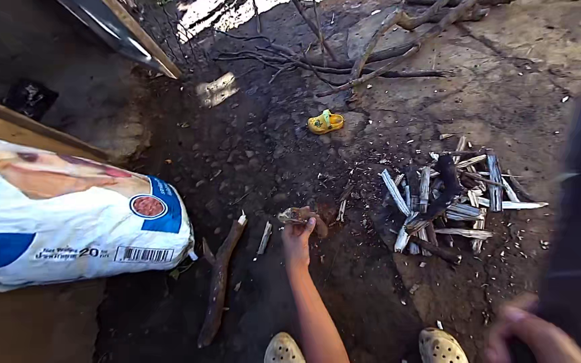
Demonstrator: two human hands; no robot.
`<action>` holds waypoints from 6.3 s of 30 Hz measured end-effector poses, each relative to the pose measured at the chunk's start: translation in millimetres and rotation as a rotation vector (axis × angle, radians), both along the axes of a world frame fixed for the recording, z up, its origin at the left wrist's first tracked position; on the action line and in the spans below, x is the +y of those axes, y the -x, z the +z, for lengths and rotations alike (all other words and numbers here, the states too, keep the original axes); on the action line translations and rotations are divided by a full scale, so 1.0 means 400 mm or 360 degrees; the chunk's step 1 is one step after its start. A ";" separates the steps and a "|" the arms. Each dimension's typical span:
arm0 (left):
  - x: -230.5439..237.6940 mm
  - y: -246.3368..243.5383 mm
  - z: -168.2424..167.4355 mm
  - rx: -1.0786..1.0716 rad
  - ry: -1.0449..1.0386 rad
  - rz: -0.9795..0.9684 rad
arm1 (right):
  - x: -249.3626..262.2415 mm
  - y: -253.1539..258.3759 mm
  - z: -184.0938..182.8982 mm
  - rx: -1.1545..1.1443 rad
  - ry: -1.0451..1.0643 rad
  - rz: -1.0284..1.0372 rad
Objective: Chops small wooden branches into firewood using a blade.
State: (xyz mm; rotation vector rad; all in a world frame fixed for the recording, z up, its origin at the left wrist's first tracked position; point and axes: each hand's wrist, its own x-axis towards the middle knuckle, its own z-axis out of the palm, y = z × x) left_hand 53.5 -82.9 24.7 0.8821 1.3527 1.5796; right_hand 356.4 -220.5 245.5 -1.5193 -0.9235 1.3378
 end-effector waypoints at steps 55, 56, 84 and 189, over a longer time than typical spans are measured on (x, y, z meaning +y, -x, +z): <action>-0.119 0.165 -0.101 0.1147 0.0143 0.0926 | 0.246 0.534 -0.557 -0.0796 -0.0459 0.1558; -0.121 0.167 -0.095 0.1154 0.0134 0.0924 | 0.251 0.534 -0.548 -0.0828 -0.0421 0.1584; -0.156 0.163 -0.095 0.1182 0.0220 0.1008 | 0.212 0.540 -0.549 -0.1006 -0.0143 0.1729; -0.310 0.237 0.093 -0.0655 0.0297 0.2048 | 0.218 0.438 -0.581 -0.1323 0.0232 0.1695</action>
